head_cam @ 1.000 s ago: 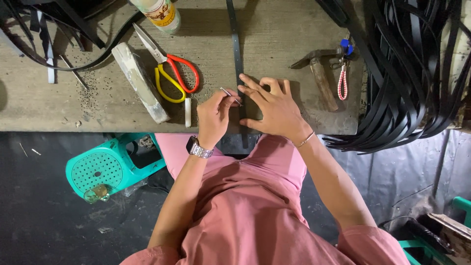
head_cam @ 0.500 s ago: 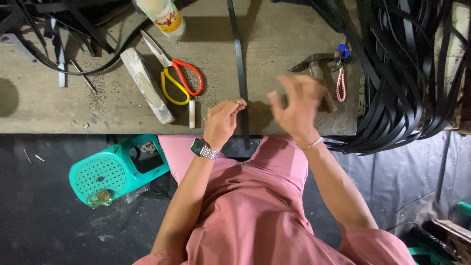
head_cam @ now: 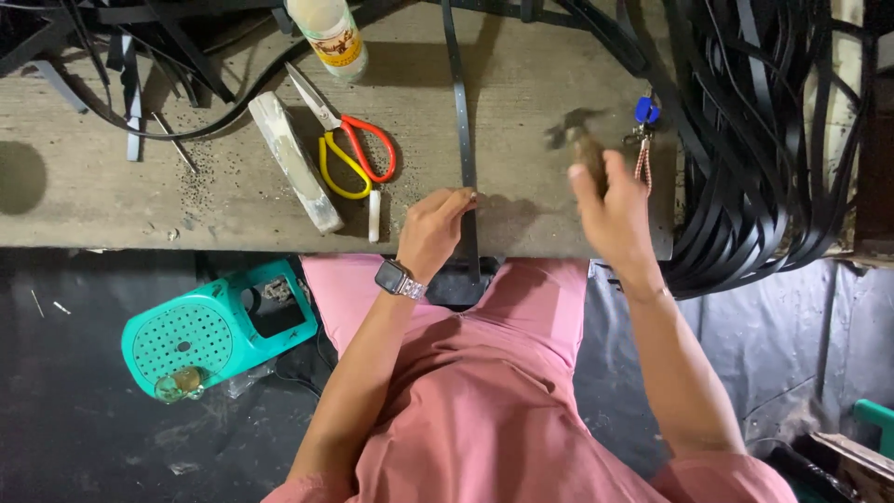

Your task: Using a hammer and a punch tool to create a series of holes in a black leather strap on a workbench.

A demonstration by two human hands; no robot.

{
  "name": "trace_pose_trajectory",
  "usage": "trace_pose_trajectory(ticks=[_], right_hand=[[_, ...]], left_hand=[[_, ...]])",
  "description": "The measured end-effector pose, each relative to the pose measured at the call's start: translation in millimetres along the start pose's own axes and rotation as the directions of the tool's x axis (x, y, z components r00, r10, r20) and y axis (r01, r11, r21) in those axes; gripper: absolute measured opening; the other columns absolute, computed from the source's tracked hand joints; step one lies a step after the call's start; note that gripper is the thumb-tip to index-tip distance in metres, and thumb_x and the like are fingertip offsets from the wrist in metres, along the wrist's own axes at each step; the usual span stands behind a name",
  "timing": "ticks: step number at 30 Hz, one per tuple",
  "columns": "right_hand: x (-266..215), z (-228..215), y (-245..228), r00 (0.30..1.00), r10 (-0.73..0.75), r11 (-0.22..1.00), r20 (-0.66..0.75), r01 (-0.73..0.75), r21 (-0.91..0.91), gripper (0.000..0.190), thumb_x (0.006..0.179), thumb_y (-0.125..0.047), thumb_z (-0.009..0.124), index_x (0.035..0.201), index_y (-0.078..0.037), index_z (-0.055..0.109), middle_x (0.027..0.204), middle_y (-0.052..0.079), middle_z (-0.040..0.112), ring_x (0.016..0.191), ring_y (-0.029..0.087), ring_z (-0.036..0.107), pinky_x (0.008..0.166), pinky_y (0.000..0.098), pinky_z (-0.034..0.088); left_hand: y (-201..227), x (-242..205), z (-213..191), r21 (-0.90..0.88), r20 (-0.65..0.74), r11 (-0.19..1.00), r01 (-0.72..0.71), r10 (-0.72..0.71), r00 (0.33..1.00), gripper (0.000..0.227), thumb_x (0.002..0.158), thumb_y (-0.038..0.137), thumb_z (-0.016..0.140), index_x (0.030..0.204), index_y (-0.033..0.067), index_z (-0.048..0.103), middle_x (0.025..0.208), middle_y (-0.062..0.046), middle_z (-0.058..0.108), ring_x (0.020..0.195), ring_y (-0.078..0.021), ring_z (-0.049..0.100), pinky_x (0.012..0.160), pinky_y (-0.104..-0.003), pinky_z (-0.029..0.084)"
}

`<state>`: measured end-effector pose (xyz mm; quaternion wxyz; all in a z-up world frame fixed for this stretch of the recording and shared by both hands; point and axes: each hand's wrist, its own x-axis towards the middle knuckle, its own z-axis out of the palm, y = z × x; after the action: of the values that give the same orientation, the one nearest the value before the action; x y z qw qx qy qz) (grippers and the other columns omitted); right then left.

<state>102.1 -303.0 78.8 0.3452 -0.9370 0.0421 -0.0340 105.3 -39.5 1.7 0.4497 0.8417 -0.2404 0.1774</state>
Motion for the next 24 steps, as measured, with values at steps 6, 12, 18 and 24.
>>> trace_pose_trajectory(ticks=[6, 12, 18, 24], right_hand=[[-41.2, 1.9, -61.2, 0.939, -0.340, 0.932, 0.049, 0.343, -0.118, 0.039, 0.105, -0.041, 0.059, 0.108, -0.003, 0.065, 0.066, 0.015, 0.064, 0.061, 0.042, 0.069, 0.057, 0.0468, 0.052], [-54.3, -1.8, -34.7, 0.912, -0.405, 0.895, -0.066, 0.380, -0.234, 0.036, 0.105, -0.045, 0.056, 0.102, -0.010, 0.064, 0.064, 0.007, 0.058, 0.060, 0.035, 0.068, 0.059, 0.0363, 0.054], [-40.0, -3.3, -73.1, 0.914, -0.398, 0.902, 0.078, 0.405, -0.150, 0.032, 0.107, -0.035, 0.058, 0.110, -0.005, 0.066, 0.055, 0.005, 0.058, 0.050, 0.028, 0.066, 0.050, 0.0347, 0.054], [-18.0, 15.9, -25.9, 0.918, -0.342, 0.869, -0.199, 0.229, -0.438, 0.039, 0.110, -0.041, 0.061, 0.128, -0.006, 0.064, 0.079, 0.014, 0.066, 0.072, 0.039, 0.071, 0.064, 0.0505, 0.054]], left_hand=[[-6.1, -3.4, 4.7, 0.061, 0.011, 0.998, -0.031, 0.031, 0.999, 0.016, 0.100, -0.002, 0.058, 0.100, 0.0099, 0.069, 0.077, -0.007, 0.065, 0.072, -0.0278, 0.070, 0.068, -0.032, 0.059], [-4.2, -3.7, 5.2, 0.113, 0.009, 0.993, -0.032, 0.031, 0.999, 0.017, 0.101, 0.001, 0.057, 0.101, 0.0129, 0.069, 0.077, -0.004, 0.063, 0.072, -0.0261, 0.070, 0.066, -0.031, 0.059], [-17.0, -12.7, 15.5, 0.118, 0.004, 0.993, -0.026, 0.026, 1.000, 0.016, 0.100, 0.001, 0.061, 0.102, 0.0134, 0.071, 0.076, -0.005, 0.064, 0.070, -0.0259, 0.070, 0.065, -0.030, 0.058], [1.7, 1.8, 1.8, 0.020, 0.005, 1.000, 0.014, -0.014, 1.000, 0.014, 0.096, -0.004, 0.064, 0.099, 0.0081, 0.069, 0.076, -0.010, 0.067, 0.073, -0.0314, 0.072, 0.066, -0.036, 0.059]])
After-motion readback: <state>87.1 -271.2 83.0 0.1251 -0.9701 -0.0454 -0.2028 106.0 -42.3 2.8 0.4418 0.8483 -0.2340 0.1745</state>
